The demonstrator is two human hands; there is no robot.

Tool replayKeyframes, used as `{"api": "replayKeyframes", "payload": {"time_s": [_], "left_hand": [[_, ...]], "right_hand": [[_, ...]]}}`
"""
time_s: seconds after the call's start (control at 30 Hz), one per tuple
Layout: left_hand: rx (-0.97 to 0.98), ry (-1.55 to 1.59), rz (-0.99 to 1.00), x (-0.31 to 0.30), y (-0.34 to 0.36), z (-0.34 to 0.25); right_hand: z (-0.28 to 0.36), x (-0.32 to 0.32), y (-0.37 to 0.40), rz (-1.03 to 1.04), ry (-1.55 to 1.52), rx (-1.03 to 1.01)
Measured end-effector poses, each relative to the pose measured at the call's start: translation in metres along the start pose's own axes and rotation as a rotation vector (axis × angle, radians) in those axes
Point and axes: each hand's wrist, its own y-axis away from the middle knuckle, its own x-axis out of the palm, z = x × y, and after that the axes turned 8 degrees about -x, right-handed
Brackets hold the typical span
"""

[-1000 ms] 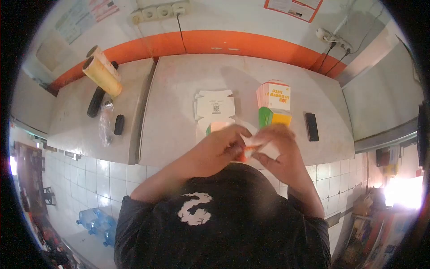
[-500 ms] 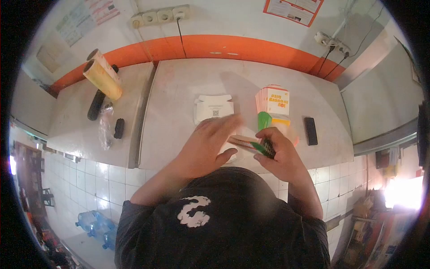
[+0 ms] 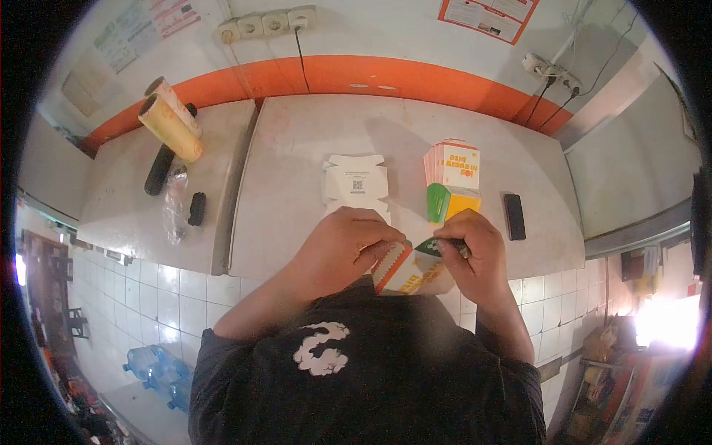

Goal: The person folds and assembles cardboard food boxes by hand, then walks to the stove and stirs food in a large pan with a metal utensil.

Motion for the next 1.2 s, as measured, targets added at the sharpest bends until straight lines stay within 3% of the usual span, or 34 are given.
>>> {"api": "replayKeyframes", "payload": {"time_s": [0.1, 0.3, 0.4, 0.6, 0.8, 1.1, 1.2], "left_hand": [[0.042, 0.172, 0.027, -0.002, -0.002, -0.007], [-0.093, 0.455, 0.074, 0.003, 0.002, -0.022], [-0.102, 0.660, 0.018, 0.015, 0.006, -0.017], [-0.122, 0.605, 0.084, 0.008, 0.007, -0.022], [-0.179, 0.712, -0.004, 0.014, 0.007, -0.021], [-0.166, 0.645, 0.021, 0.016, 0.006, -0.023], [-0.203, 0.624, 0.054, 0.017, 0.007, -0.027]], "right_hand": [[0.008, -0.003, -0.005, 0.009, 0.011, -0.177], [0.014, 0.001, -0.003, -0.031, 0.033, -0.342], [0.013, 0.001, -0.003, -0.062, -0.023, -0.350], [0.007, 0.011, 0.003, -0.020, -0.200, -0.164], [0.010, 0.005, 0.002, -0.131, -0.033, -0.377], [0.009, 0.006, -0.003, -0.044, 0.015, -0.340], [0.004, 0.004, 0.001, 0.111, -0.189, -0.074]]}}
